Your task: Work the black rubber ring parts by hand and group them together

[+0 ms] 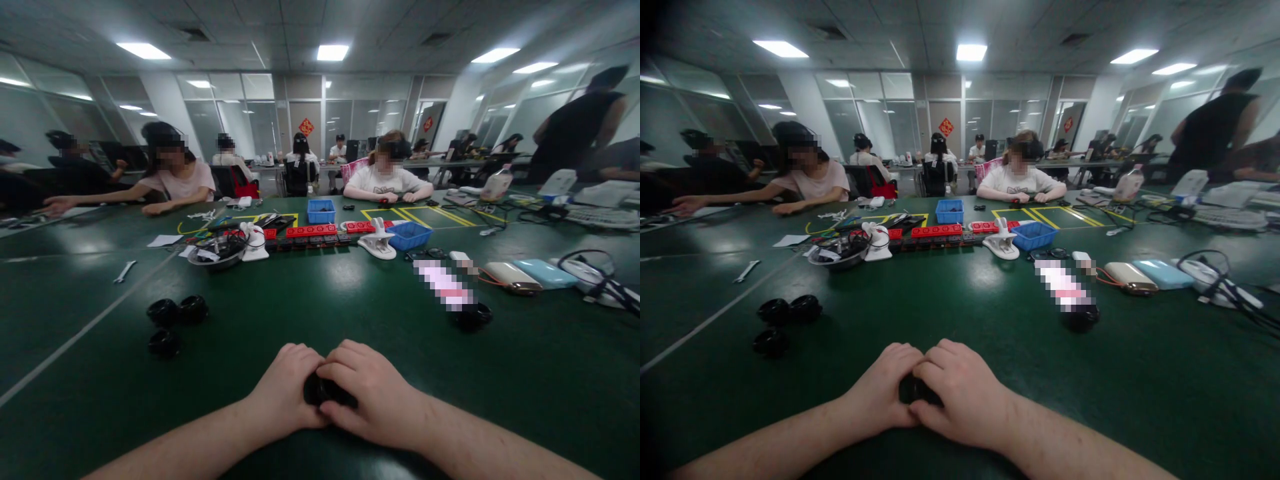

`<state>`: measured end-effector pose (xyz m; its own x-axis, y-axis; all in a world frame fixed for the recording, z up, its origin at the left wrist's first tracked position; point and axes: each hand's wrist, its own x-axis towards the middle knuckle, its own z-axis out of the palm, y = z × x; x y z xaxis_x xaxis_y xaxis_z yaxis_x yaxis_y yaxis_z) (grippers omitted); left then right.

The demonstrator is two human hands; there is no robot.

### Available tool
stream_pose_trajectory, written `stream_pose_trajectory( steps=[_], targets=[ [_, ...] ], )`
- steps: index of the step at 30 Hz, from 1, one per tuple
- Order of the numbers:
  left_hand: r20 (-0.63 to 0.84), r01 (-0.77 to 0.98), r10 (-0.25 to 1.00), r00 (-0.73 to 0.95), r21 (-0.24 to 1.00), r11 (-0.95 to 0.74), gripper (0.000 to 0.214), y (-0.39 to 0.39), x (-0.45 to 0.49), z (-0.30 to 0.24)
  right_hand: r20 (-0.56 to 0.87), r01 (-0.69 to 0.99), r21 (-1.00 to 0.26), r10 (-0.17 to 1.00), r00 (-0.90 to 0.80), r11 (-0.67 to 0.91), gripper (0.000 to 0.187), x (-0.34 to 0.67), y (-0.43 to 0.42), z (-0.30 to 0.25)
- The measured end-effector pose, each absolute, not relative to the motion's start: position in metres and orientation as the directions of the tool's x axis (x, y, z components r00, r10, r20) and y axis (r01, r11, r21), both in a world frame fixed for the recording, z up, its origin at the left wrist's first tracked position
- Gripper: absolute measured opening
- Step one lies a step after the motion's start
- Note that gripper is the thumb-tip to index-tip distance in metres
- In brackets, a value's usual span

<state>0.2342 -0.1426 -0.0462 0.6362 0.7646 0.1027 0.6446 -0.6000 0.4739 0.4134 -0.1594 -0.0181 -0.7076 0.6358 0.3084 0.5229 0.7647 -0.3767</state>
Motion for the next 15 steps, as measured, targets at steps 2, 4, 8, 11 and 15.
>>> stream_pose_trajectory(
  steps=[2, 4, 8, 11, 15],
  targets=[
    [0.098, 0.597, 0.726, 0.681, 0.5, -0.627, 0.03, -0.136, 0.232, -0.047, 0.318, 0.448, -0.415, 0.588, -0.744, 0.792, 0.023, 0.415, -0.158, -0.016],
    [0.087, 0.54, 0.676, 0.732, 0.531, -0.653, 0.03, -0.129, 0.229, -0.048, 0.33, 0.385, -0.456, 0.554, -0.764, 0.803, 0.028, 0.416, -0.157, -0.016],
    [0.072, 0.481, 0.622, 0.779, 0.568, -0.668, 0.028, -0.123, 0.226, -0.048, 0.381, 0.278, -0.509, 0.503, -0.775, 0.814, 0.034, 0.416, -0.156, -0.016],
    [0.085, 0.487, 0.643, 0.761, 0.581, -0.652, 0.043, -0.128, 0.226, -0.047, 0.422, 0.24, -0.51, 0.484, -0.766, 0.826, 0.038, 0.416, -0.156, -0.016],
    [0.076, 0.581, 0.766, 0.638, 0.606, -0.543, 0.07, -0.143, 0.233, -0.045, 0.453, 0.306, -0.501, 0.547, -0.704, 0.809, 0.039, 0.417, -0.156, -0.017]
  ],
)
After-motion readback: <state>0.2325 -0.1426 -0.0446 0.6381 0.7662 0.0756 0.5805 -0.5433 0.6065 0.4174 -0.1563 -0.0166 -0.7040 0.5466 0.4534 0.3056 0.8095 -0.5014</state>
